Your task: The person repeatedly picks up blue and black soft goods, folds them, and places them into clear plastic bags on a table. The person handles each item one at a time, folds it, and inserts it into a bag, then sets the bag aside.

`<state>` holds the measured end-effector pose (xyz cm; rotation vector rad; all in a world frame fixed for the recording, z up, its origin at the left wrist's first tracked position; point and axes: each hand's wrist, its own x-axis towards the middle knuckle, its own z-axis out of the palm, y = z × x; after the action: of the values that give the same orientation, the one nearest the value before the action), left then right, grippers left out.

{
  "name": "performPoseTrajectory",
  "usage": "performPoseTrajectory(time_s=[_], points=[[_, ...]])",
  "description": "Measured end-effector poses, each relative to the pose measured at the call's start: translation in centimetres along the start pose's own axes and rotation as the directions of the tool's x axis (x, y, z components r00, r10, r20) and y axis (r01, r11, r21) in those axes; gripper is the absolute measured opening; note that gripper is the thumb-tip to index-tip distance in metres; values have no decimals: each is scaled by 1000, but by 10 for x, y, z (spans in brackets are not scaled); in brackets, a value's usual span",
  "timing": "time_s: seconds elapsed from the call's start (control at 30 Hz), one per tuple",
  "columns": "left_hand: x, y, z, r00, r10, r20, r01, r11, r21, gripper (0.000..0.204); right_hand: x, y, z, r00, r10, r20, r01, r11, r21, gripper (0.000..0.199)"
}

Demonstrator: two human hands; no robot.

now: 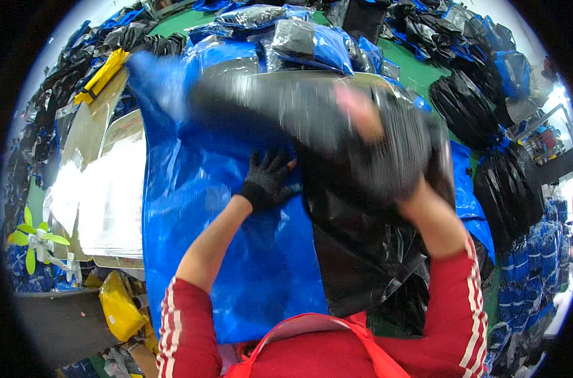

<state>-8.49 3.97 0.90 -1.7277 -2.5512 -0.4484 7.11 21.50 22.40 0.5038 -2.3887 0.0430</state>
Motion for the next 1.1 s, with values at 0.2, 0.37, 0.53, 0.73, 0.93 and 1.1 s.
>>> performPoseTrajectory(time_s=[0.2, 0.37, 0.53, 0.73, 0.93, 1.1], points=[[-69, -10, -7, 992, -121, 42, 118, 991, 64, 66, -188, -52, -1, 607, 212, 766, -223, 970, -91, 63], [-119, -15, -4, 985, -168, 34, 167, 986, 29, 64, -224, -43, 0, 491, 204, 847, -310, 949, -49, 64], [-123, 11, 12, 989, -147, 18, 148, 985, -88, 61, -172, -62, -11, 382, 426, 820, -325, 892, -313, 74], [-129, 38, 19, 989, -139, -42, 133, 983, -125, 49, -134, -69, 20, 648, 54, 759, -105, 994, 19, 60], [-214, 12, -4, 949, -309, 55, 311, 950, -18, 50, -223, -44, 1, 426, -166, 889, -104, 968, 230, 54], [-244, 58, -62, 892, -405, 203, 441, 877, -190, 51, -257, -38, 14, 474, -119, 872, -171, 959, 224, 44]])
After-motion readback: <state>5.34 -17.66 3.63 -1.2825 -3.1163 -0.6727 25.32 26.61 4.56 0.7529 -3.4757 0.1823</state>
